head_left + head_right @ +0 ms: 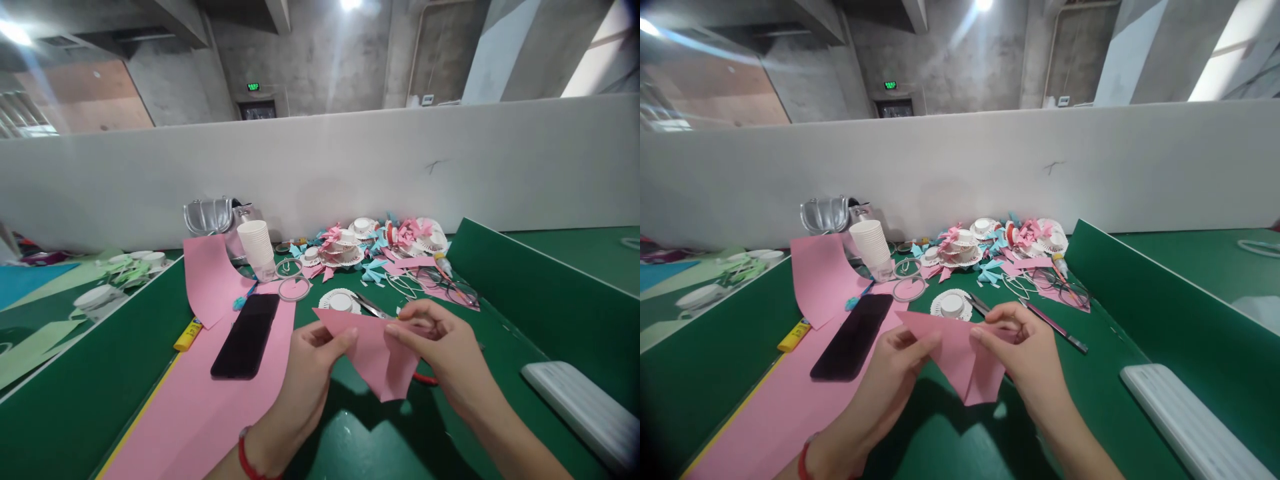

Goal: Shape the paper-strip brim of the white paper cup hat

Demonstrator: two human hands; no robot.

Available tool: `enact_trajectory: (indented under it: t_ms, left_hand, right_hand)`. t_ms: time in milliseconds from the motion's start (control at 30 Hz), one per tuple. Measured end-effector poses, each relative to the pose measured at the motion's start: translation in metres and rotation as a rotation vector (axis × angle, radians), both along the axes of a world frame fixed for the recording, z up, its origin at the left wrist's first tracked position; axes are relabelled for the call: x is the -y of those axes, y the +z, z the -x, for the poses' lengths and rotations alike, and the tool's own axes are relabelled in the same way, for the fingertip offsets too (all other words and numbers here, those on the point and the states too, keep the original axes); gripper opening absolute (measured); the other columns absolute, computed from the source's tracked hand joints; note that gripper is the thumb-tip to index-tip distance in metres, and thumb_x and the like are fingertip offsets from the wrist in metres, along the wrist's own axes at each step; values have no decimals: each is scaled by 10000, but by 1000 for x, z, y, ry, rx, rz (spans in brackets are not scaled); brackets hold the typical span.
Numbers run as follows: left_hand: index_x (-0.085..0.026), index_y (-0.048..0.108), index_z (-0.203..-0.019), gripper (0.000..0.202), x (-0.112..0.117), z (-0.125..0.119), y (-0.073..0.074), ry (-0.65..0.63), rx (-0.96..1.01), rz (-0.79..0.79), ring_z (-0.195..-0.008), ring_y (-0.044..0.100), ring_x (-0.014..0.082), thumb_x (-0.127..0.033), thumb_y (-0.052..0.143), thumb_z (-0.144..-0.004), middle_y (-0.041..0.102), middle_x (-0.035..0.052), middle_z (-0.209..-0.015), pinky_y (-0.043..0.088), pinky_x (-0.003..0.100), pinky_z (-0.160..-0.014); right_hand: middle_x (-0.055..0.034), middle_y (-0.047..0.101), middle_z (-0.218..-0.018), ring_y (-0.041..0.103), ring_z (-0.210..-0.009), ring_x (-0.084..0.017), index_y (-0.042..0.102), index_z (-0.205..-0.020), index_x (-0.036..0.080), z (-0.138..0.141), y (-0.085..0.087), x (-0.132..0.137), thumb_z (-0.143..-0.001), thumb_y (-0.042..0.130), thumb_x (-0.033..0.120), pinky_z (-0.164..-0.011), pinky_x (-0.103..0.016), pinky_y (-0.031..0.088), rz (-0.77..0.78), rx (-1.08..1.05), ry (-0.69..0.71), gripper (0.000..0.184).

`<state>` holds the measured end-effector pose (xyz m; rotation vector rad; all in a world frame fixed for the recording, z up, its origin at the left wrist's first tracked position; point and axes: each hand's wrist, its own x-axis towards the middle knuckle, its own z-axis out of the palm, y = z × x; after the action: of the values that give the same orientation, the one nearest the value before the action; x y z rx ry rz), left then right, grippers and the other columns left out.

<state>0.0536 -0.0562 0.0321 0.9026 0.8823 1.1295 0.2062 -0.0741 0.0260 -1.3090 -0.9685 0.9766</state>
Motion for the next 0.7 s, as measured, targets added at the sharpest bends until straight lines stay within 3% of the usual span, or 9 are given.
enact_trajectory:
  t_ms: [133, 300, 533, 700]
  left_hand:
    - [-118, 631, -625, 124, -4, 3, 9, 48, 59, 3, -581, 531, 110, -236, 670, -615, 589, 16, -599, 447, 229, -586]
    - [-118, 613, -565, 136, -11, 2, 6, 176, 50, -38, -545, 490, 84, -215, 707, -552, 554, -10, -572, 427, 201, -540]
    - [-124, 600, -590, 119, -21, -4, -9, 326, -60, -156, -596, 487, 94, -184, 693, -547, 560, -13, -598, 402, 199, -573]
    - [-150, 450, -532, 261, -12, -11, -26, 298, -253, -214, -472, 319, 66, -319, 594, -670, 352, -65, -501, 293, 176, -441]
  right_hand:
    - [-20, 642, -599, 637, -625, -197, 543, -684, 199, -3, 3, 0, -504, 730, 322, -588, -272, 505, 6, 27, 34, 287]
    - [-22, 634, -562, 625, -596, -195, 532, -641, 197, 2, 0, -1, -481, 732, 341, -540, -266, 491, 3, 58, 63, 294]
    - [-18, 630, -575, 599, -578, -158, 542, -660, 180, 4, -11, -4, -517, 718, 326, -526, -232, 457, 19, 28, 118, 269]
    - [-22, 628, -569, 603, -584, -177, 549, -644, 180, 1, -18, -5, -506, 718, 346, -539, -254, 454, 55, 12, 96, 274]
